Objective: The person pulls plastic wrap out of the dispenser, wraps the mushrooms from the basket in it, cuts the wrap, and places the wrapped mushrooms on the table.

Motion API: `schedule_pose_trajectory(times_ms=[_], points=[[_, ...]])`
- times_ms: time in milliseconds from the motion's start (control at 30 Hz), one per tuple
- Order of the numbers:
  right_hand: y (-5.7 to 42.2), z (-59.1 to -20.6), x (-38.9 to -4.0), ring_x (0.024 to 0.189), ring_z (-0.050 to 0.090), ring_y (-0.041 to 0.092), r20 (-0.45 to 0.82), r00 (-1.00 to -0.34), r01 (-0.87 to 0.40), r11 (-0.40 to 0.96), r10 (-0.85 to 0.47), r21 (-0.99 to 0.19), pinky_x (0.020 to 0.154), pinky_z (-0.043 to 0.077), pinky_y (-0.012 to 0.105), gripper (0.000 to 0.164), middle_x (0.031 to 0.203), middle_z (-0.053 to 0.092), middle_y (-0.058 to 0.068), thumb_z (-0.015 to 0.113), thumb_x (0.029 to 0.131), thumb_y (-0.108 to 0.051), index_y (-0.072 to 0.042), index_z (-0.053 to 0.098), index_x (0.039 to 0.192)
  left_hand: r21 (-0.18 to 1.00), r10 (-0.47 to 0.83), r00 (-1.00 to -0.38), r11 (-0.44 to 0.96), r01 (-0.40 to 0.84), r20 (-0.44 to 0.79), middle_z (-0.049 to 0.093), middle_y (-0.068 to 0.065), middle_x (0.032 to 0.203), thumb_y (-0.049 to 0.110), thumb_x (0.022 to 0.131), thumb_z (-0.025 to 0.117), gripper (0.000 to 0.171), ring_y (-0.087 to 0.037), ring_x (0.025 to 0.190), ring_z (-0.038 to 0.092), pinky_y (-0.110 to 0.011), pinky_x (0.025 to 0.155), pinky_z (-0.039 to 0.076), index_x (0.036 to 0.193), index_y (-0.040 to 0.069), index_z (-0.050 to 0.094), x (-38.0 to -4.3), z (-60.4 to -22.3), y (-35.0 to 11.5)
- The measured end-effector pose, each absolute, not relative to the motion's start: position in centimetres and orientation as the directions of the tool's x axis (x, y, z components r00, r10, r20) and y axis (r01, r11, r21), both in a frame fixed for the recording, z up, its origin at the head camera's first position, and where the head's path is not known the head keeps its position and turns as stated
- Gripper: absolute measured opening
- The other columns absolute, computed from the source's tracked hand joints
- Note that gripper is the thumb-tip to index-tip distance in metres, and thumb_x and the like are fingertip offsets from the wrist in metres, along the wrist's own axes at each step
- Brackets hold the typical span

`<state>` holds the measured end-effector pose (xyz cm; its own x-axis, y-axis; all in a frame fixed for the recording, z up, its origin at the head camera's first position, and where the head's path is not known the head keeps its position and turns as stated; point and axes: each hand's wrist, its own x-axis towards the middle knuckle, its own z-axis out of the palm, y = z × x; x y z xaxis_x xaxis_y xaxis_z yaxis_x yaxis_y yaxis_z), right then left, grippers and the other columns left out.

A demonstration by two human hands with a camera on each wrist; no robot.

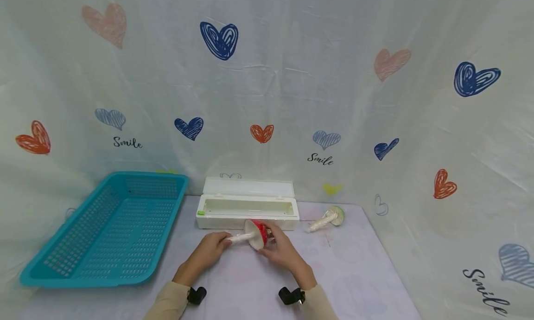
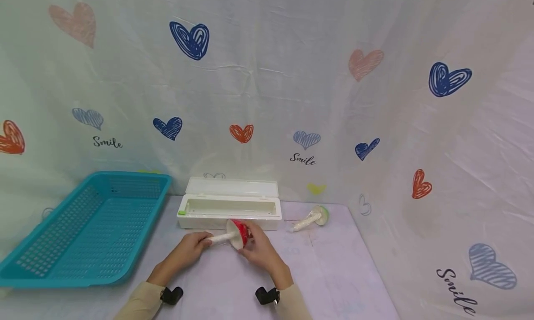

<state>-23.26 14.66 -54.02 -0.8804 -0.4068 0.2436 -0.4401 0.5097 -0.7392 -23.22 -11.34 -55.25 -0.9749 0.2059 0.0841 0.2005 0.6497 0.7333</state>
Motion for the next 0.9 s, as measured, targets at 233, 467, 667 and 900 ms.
schedule_pose_trajectory(times_ms=[233,467,667,900], points=[[14.6,-54.4,-23.3,0.118,0.059,0.021,0.244,-0.859,-0.473,0.516,-0.449,-0.714,0.097,0.055,0.042,0.084,0.148,0.054,0.004,0.083,0.083,-0.001,-0.017,0.042,0.155,0.684,0.162,-0.984,0.710,0.168,0.074,0.065,-0.003,0.098,0.008,0.080,0.086,0.017,-0.018,0.092,0.059,-0.043,0.083,0.051,0.094,0.006,0.077,-23.3,-55.4,-11.1],[14.6,-54.0,-23.2,0.135,0.053,0.026,0.268,-0.847,-0.508,0.551,-0.458,-0.662,0.104,0.052,0.048,0.078,0.151,0.053,0.002,0.082,0.086,-0.010,-0.021,0.045,0.154,0.641,0.185,-0.976,0.736,0.217,0.118,0.066,0.001,0.093,0.010,0.080,0.087,0.019,-0.015,0.089,0.059,-0.038,0.078,0.051,0.097,0.007,0.079,-23.2,-55.6,-11.0],[14.4,-53.2,-23.1,0.138,0.051,0.025,0.291,-0.843,-0.523,0.561,-0.453,-0.641,0.106,0.050,0.052,0.073,0.151,0.053,0.000,0.081,0.088,-0.011,-0.024,0.048,0.152,0.637,0.191,-0.967,0.728,0.254,0.168,0.072,-0.004,0.101,0.009,0.082,0.085,0.024,-0.018,0.095,0.062,-0.043,0.083,0.053,0.105,0.007,0.078,-22.7,-54.9,-11.2],[14.3,-52.3,-23.3,0.136,0.052,0.026,0.340,-0.806,-0.586,0.573,-0.484,-0.573,0.109,0.048,0.050,0.068,0.146,0.058,0.001,0.081,0.087,-0.008,-0.018,0.052,0.148,0.670,0.141,-0.959,0.690,0.273,0.245,0.073,-0.005,0.105,0.011,0.086,0.083,0.027,-0.025,0.103,0.065,-0.049,0.091,0.054,0.112,0.008,0.075,-22.5,-54.1,-12.5]])
